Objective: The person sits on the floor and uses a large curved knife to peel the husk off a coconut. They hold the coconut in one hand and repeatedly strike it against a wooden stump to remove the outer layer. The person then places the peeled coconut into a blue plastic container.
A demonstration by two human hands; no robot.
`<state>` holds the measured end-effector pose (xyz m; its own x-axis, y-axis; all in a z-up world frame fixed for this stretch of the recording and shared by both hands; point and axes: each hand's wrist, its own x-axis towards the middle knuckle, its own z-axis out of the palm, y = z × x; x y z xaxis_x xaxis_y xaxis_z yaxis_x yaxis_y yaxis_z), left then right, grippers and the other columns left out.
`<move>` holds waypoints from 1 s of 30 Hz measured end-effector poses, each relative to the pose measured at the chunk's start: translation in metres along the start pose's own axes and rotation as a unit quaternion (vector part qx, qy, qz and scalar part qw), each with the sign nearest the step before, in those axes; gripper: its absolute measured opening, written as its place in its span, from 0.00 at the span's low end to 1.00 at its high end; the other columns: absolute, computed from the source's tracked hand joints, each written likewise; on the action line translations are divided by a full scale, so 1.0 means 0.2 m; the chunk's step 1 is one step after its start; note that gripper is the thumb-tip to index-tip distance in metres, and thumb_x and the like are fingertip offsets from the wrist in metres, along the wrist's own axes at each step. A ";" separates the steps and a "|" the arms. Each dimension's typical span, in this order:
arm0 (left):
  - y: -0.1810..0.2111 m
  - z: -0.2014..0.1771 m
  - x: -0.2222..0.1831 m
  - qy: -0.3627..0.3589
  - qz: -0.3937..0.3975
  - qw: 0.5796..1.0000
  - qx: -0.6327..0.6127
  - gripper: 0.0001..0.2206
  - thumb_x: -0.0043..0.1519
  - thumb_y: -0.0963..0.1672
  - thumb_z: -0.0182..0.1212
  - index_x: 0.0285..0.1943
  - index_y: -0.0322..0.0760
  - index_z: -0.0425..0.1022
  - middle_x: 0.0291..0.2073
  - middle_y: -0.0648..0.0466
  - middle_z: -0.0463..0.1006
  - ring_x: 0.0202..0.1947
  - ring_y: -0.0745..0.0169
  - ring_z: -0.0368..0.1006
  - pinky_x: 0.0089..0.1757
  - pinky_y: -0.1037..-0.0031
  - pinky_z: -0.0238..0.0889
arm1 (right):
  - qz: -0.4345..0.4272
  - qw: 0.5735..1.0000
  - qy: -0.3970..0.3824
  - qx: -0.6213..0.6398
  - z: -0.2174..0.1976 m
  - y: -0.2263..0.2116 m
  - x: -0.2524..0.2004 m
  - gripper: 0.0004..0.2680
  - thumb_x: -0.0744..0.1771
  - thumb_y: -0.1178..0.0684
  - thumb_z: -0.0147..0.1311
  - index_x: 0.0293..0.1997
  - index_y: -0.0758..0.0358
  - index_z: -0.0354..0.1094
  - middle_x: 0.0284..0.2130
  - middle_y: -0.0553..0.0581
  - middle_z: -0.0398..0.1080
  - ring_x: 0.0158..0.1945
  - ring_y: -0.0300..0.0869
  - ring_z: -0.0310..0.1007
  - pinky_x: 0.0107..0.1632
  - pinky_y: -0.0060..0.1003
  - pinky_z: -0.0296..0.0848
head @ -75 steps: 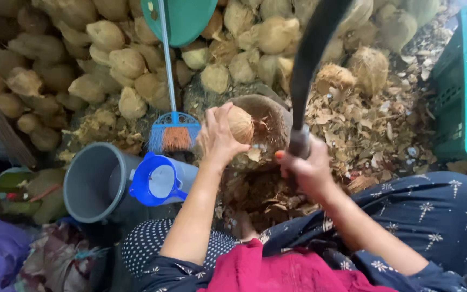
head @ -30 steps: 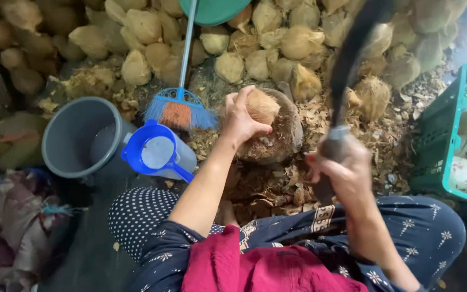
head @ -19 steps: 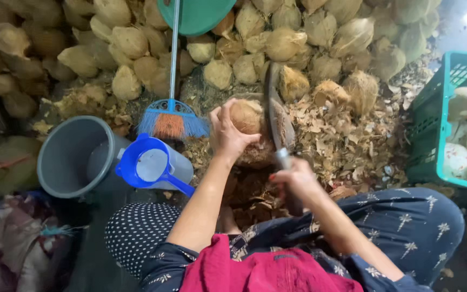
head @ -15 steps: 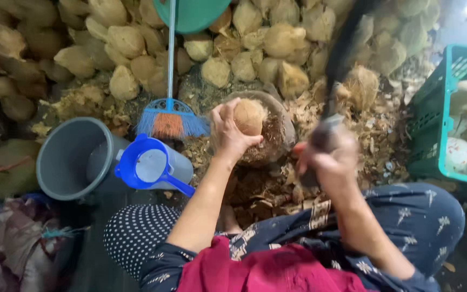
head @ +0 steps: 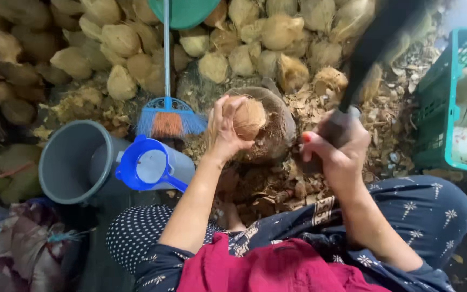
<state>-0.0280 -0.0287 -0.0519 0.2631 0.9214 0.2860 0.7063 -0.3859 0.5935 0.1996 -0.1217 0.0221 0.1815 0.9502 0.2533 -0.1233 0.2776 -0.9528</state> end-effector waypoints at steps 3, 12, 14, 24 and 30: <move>0.00 0.01 0.01 0.011 -0.005 1.000 0.001 0.55 0.29 0.42 0.86 0.71 0.56 0.58 0.63 0.37 0.61 0.61 0.24 0.65 0.56 0.36 0.62 | -0.132 0.987 0.078 0.041 0.07 0.24 -0.06 0.05 0.63 0.66 0.57 0.29 0.68 0.65 0.14 0.62 0.68 0.13 0.45 0.71 0.22 0.30 0.70; -0.05 0.05 -0.04 0.027 0.021 0.996 0.081 0.52 0.30 0.42 0.80 0.69 0.59 0.60 0.66 0.51 0.58 0.64 0.34 0.61 0.52 0.43 0.71 | 0.094 0.989 -0.104 0.044 0.05 0.00 -0.03 0.09 0.60 0.63 0.60 0.39 0.68 0.67 0.13 0.63 0.70 0.11 0.46 0.73 0.16 0.36 0.71; -0.03 0.03 -0.03 0.034 0.019 0.996 0.074 0.52 0.30 0.44 0.80 0.70 0.61 0.59 0.66 0.54 0.58 0.66 0.36 0.60 0.52 0.43 0.71 | -0.088 0.996 -0.009 0.010 0.07 -0.17 0.00 0.06 0.61 0.62 0.61 0.30 0.71 0.64 0.12 0.63 0.66 0.11 0.45 0.70 0.23 0.29 0.68; 0.05 0.01 0.03 0.055 -0.122 0.990 0.031 0.53 0.34 0.45 0.86 0.71 0.55 0.54 0.64 0.41 0.58 0.62 0.28 0.64 0.54 0.39 0.66 | 0.326 0.945 -0.019 0.030 0.11 0.21 -0.13 0.05 0.56 0.66 0.61 0.23 0.73 0.66 0.08 0.68 0.63 0.07 0.52 0.67 0.13 0.45 0.65; 0.06 -0.01 0.10 0.021 -0.162 0.986 0.030 0.55 0.29 0.45 0.88 0.70 0.50 0.58 0.62 0.41 0.59 0.59 0.22 0.65 0.49 0.36 0.69 | -0.065 0.994 0.062 0.064 0.10 0.38 -0.09 0.05 0.61 0.67 0.59 0.27 0.67 0.67 0.13 0.60 0.68 0.13 0.44 0.71 0.20 0.30 0.68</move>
<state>-0.0157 -0.0155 -0.0384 -0.0090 0.9926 0.1214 0.7871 -0.0678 0.6131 0.1670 -0.1157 -0.0507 0.3219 0.8822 0.3436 -0.2116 0.4207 -0.8822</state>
